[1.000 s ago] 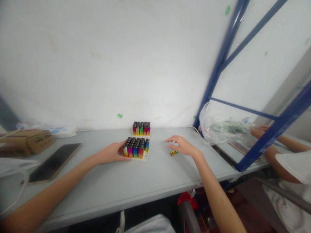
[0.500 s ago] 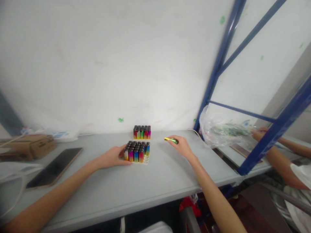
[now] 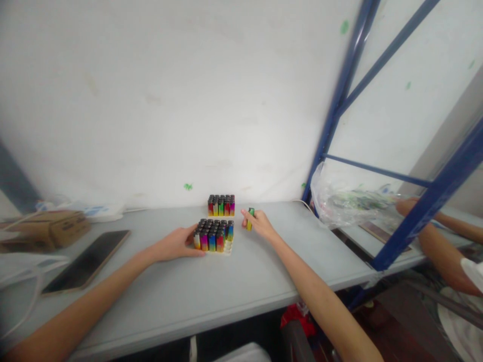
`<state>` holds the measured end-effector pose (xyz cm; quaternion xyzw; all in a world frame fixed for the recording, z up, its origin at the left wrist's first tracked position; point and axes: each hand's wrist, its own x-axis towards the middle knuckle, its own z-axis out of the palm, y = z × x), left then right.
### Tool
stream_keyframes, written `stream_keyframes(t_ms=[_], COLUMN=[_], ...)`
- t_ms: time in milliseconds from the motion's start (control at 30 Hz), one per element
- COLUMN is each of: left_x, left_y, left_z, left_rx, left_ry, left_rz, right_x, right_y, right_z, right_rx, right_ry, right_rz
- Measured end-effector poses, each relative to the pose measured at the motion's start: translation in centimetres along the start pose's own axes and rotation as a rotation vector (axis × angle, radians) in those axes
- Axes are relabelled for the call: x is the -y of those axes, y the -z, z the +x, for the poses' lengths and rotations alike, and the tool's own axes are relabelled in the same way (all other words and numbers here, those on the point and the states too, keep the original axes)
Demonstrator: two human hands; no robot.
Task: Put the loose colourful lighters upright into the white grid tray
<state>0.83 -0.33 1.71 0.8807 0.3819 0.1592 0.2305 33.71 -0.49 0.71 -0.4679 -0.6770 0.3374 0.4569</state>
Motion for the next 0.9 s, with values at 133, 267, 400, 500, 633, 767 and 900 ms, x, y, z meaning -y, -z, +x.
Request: stream_keyframes(t_ms=[133,267,400,500,633,767,900], left_x=[-0.5,-0.8,-1.1,-1.3,-1.5,-1.5,-1.3], left_y=[0.2,0.3,0.4,0.5,0.5,0.6,0.5], left_z=[-0.1,-0.1,-0.1,-0.2,-0.2,-0.2,-0.2], left_rx=[0.002,0.023,0.026,0.024,0.028,0.022,0.026], left_ry=[0.007,0.038,0.052,0.055,0.051,0.053,0.044], left_rz=[0.030,0.081,0.092,0.091,0.081,0.061,0.056], right_x=[0.5,0.8,0.4,0.3,0.5,0.6,0.5], right_y=[-0.4,-0.8,-1.0,-1.2,-1.7,-1.9,-1.9], right_z=[-0.4,-0.8,-1.0,-1.1,-1.3,-1.4,-1.3], right_rx=[0.081,0.034,0.011,0.000,-0.012,-0.132,-0.195], right_ry=[-0.124,-0.109,-0.010,0.067,0.021,0.035,0.038], right_rz=[0.053,0.080,0.021,0.020,-0.044,-0.256,-0.322])
